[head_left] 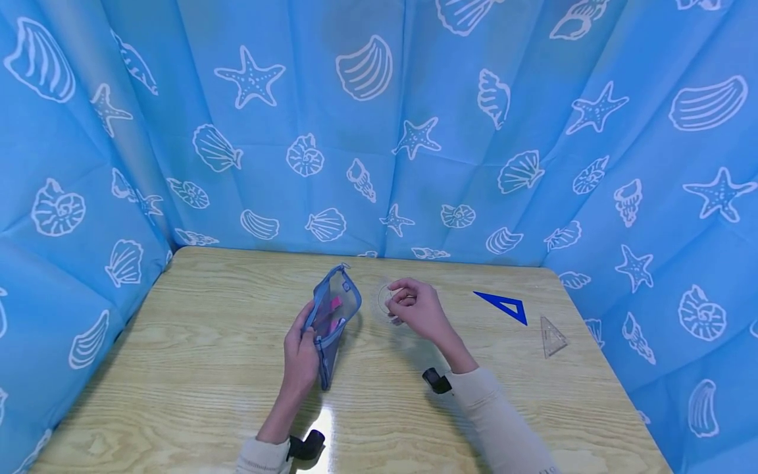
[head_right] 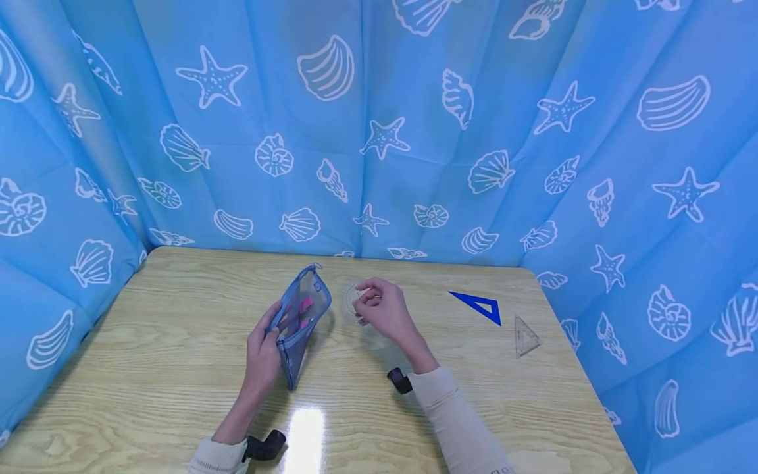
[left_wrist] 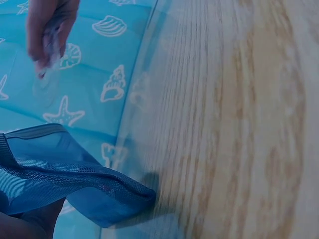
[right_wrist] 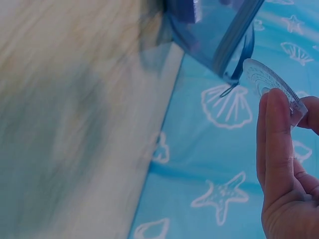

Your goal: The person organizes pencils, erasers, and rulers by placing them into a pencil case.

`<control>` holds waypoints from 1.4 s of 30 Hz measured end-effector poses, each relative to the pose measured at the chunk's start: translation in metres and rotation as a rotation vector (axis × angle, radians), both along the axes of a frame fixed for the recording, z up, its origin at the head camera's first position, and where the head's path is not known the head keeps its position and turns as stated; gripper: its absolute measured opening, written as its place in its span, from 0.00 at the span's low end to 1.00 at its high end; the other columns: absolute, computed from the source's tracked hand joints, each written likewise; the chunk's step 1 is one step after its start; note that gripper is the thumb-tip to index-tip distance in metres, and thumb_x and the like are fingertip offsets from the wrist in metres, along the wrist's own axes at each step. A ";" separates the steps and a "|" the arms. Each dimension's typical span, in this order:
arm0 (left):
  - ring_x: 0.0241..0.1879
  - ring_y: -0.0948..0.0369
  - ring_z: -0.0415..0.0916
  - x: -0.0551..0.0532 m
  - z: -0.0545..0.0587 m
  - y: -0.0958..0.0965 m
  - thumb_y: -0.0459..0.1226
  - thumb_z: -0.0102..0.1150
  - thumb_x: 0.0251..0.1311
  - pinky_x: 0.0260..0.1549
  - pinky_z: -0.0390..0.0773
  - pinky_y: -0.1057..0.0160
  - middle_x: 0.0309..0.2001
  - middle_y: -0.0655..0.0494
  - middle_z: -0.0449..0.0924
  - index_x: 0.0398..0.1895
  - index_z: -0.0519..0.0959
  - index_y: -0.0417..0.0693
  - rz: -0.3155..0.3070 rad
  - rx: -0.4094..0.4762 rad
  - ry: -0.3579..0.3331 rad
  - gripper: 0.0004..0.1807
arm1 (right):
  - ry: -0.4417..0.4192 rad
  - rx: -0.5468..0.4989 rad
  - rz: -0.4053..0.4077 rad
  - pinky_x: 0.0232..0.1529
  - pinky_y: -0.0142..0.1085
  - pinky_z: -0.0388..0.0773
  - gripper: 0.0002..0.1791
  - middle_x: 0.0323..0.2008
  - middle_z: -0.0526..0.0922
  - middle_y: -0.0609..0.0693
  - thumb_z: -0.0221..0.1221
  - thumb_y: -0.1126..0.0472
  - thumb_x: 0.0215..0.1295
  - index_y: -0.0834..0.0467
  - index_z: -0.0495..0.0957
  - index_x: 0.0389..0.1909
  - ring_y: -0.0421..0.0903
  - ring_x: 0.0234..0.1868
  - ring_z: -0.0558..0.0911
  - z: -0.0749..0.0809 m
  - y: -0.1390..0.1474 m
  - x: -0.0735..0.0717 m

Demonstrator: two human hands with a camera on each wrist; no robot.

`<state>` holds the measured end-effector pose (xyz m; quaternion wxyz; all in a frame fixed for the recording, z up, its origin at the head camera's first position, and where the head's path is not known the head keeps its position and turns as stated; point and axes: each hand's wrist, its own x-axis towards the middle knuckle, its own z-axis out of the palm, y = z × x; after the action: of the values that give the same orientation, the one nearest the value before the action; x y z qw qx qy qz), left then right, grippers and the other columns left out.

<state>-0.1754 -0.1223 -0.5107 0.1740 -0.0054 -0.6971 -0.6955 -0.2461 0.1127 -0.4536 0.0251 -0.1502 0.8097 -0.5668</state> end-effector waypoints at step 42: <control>0.71 0.46 0.64 0.001 0.001 0.002 0.23 0.35 0.70 0.70 0.61 0.44 0.72 0.35 0.66 0.74 0.64 0.33 0.057 -0.014 0.002 0.29 | 0.017 0.265 -0.030 0.23 0.32 0.78 0.16 0.26 0.84 0.54 0.65 0.70 0.55 0.69 0.80 0.45 0.41 0.20 0.79 0.034 -0.095 -0.025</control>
<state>-0.1742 -0.1203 -0.5102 0.1946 0.0125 -0.7015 -0.6855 -0.2710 0.0174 -0.4195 0.0292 -0.1382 0.8798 -0.4539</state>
